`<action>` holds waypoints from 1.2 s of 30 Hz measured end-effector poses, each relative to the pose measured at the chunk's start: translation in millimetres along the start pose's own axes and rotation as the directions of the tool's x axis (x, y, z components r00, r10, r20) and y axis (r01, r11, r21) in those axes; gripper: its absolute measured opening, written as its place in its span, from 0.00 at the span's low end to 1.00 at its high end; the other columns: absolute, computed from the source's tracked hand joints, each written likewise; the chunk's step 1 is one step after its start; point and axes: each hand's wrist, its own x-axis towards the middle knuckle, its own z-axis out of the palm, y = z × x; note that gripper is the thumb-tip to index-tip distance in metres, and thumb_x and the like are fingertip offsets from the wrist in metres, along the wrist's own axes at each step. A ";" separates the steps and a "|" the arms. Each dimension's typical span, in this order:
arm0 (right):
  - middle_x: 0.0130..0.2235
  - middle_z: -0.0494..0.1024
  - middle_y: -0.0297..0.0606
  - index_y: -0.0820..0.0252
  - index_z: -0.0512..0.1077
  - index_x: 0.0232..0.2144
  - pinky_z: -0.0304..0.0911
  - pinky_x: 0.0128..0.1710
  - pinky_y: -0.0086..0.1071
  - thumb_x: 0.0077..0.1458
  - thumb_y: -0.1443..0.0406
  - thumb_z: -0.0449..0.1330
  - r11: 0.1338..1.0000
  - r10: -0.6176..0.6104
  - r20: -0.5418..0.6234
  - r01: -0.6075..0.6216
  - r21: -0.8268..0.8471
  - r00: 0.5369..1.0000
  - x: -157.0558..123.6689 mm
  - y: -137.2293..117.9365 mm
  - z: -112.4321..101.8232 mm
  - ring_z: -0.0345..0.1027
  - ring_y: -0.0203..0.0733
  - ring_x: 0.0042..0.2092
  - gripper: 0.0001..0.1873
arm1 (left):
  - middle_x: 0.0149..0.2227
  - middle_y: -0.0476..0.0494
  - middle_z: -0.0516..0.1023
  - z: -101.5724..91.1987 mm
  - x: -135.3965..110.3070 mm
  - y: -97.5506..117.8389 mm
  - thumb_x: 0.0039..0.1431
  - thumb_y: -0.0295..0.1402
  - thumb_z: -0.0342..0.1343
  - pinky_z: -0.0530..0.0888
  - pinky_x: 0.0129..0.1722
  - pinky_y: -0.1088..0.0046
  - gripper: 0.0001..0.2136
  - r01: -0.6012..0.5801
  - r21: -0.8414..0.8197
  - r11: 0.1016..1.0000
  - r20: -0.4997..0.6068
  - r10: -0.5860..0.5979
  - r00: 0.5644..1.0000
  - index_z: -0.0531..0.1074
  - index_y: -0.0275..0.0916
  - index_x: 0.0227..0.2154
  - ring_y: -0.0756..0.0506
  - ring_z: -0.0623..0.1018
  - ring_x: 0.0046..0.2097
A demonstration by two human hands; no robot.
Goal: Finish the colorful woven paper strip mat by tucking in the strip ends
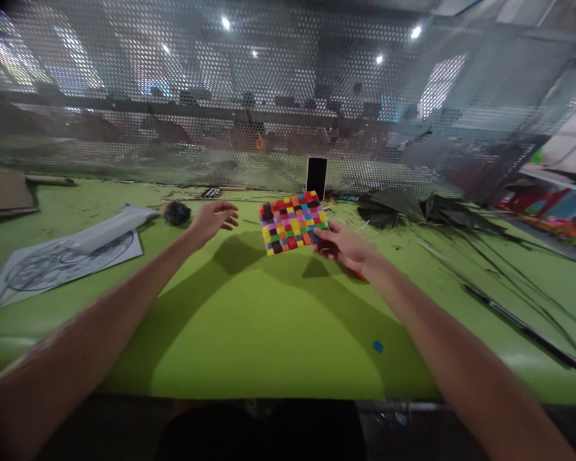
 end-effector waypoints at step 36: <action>0.39 0.79 0.42 0.62 0.76 0.42 0.59 0.37 0.29 0.51 0.75 0.55 0.023 -0.171 0.218 0.225 -0.974 0.961 82.3 5.9 29.3 0.68 0.40 0.37 0.17 | 0.29 0.44 0.81 -15.0 11.1 12.8 0.39 0.28 0.69 0.80 0.31 0.69 0.21 0.098 -0.533 0.841 -0.038 -0.139 0.990 0.73 0.36 0.39 0.45 0.81 0.29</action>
